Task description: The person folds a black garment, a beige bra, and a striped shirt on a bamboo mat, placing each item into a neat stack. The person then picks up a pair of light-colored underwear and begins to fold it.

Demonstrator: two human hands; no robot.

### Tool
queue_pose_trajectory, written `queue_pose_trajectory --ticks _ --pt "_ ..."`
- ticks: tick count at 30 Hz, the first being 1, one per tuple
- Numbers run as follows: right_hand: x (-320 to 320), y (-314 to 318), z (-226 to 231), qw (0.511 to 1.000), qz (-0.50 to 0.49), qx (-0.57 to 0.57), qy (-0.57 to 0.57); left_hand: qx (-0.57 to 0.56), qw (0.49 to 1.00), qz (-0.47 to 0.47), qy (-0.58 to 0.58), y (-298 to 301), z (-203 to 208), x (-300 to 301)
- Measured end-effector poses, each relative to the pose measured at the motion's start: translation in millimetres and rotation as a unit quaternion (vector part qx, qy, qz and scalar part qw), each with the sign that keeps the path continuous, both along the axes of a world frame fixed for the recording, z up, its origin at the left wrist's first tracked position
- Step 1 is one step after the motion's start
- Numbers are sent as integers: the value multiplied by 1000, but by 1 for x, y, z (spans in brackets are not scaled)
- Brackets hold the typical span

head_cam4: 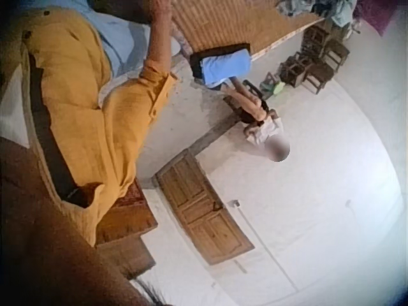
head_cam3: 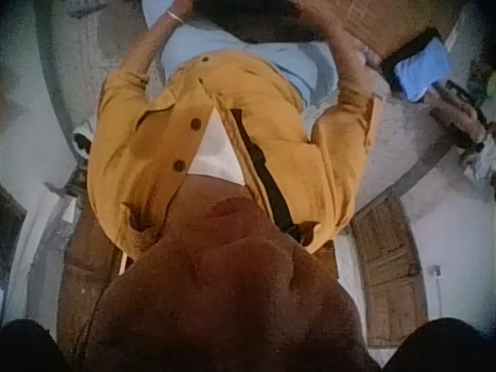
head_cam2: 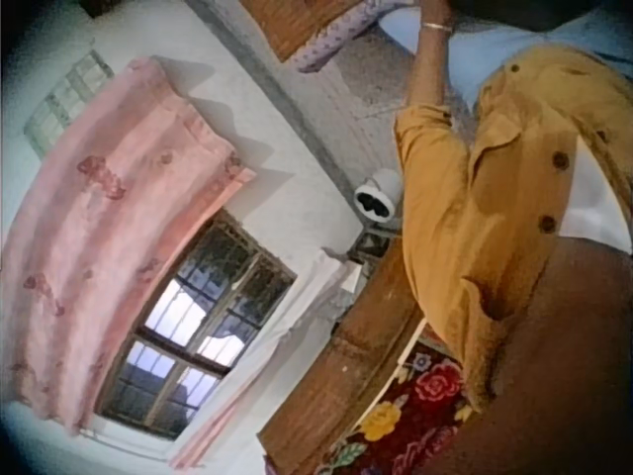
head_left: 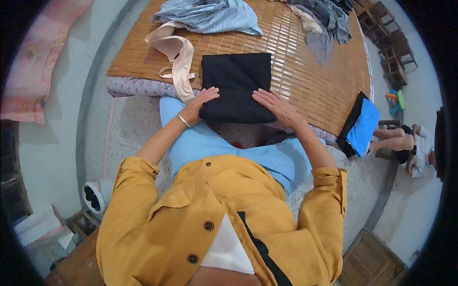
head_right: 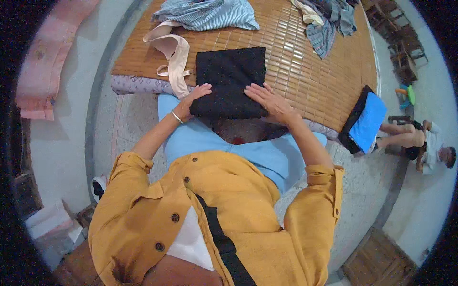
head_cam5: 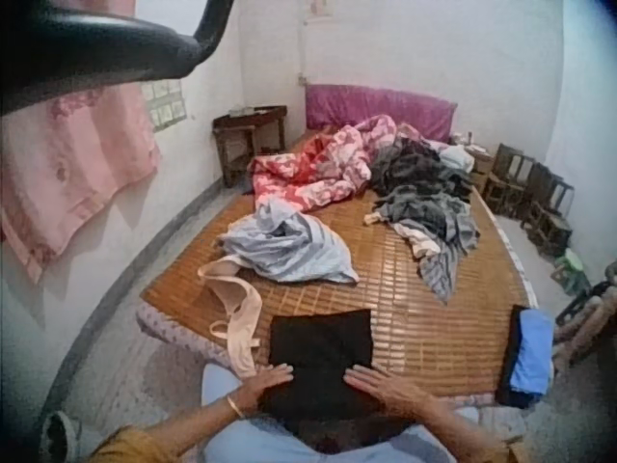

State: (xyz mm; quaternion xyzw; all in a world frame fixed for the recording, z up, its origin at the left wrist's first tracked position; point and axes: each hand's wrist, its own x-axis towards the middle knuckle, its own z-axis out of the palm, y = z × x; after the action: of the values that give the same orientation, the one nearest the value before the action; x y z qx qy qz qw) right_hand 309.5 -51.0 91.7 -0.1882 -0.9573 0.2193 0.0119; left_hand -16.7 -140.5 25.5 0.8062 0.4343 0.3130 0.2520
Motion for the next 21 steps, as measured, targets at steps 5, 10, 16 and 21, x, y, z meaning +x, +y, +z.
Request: queue_pose_trajectory --ticks 5,10,16,21 --pt "-14 18 -5 944 -206 -238 102 -210 946 138 -204 14 4 0" --pt "-46 58 -42 835 -379 -239 320 -351 843 385 -135 78 0 -9" --pt "-52 75 -74 837 -443 -176 271 -308 886 333 -98 80 -11 -8" --pt "-74 45 -33 849 -465 139 210 -119 908 385 -115 57 -21 7"
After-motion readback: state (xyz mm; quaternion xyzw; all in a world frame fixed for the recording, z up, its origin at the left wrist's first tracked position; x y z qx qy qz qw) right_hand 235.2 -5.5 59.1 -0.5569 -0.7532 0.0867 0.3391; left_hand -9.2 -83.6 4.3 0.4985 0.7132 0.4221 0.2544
